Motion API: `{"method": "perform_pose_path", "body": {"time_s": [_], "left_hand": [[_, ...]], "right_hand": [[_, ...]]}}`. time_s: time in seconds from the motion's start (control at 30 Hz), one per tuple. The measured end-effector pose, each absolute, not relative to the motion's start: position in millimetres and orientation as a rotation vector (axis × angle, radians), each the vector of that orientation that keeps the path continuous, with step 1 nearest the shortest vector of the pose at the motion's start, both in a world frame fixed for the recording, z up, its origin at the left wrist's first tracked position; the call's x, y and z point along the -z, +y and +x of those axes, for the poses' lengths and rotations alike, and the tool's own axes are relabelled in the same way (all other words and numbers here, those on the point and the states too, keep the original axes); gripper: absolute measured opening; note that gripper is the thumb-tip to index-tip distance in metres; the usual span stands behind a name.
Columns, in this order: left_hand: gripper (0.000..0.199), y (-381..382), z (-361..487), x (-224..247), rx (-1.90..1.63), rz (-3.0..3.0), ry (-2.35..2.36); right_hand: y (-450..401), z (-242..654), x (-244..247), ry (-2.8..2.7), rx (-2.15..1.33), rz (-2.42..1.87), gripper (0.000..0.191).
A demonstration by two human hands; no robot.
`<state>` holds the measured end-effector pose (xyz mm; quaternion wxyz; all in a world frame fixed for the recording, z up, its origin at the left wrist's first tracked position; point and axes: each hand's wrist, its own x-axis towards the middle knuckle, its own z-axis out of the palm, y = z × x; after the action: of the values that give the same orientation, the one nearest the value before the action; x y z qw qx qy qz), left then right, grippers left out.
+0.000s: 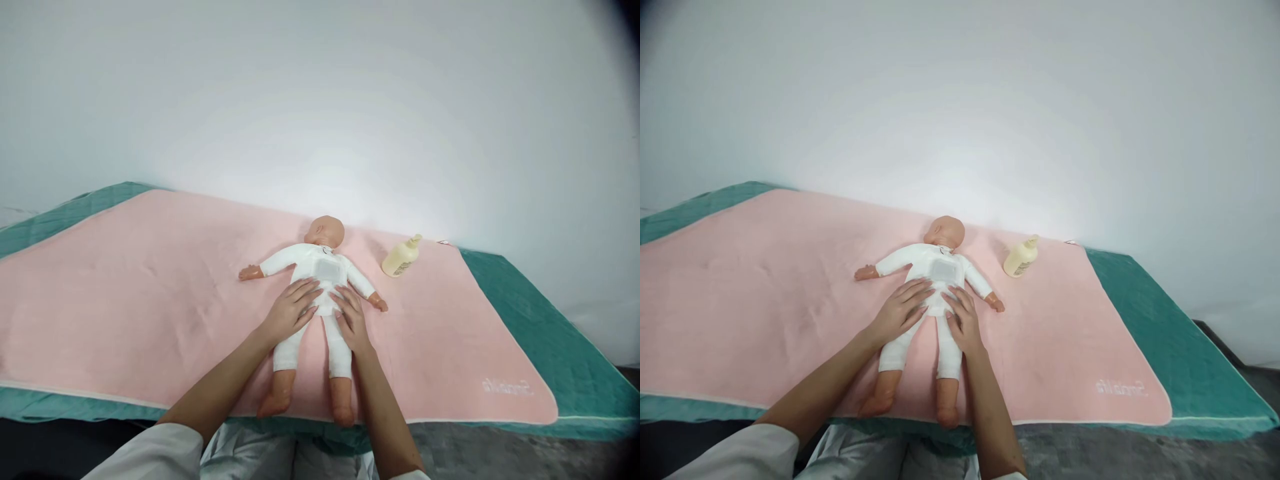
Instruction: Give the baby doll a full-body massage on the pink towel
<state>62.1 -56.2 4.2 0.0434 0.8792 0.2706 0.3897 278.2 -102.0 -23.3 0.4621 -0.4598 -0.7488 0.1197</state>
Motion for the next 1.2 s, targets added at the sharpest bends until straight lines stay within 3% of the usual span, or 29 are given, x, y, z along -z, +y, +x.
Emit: {"method": "perform_pose_path", "body": {"time_s": [0.63, 1.0, 1.2], "left_hand": [[0.043, -51.6, 69.8, -2.7, -0.921, 2.657, 0.977], [0.044, -41.7, 72.1, -19.3, -0.939, 2.779, 0.891], [0.055, -31.4, 79.7, -12.3, -0.834, 2.836, 0.983]], "right_hand": [[-96.9, 273.5, 15.1, -1.867, -0.463, -1.232, 0.038], [-73.4, 281.4, 6.7, -1.845, -0.275, -1.132, 0.035], [-62.5, 282.5, 7.1, -1.942, -0.317, -1.161, 0.038]]}}
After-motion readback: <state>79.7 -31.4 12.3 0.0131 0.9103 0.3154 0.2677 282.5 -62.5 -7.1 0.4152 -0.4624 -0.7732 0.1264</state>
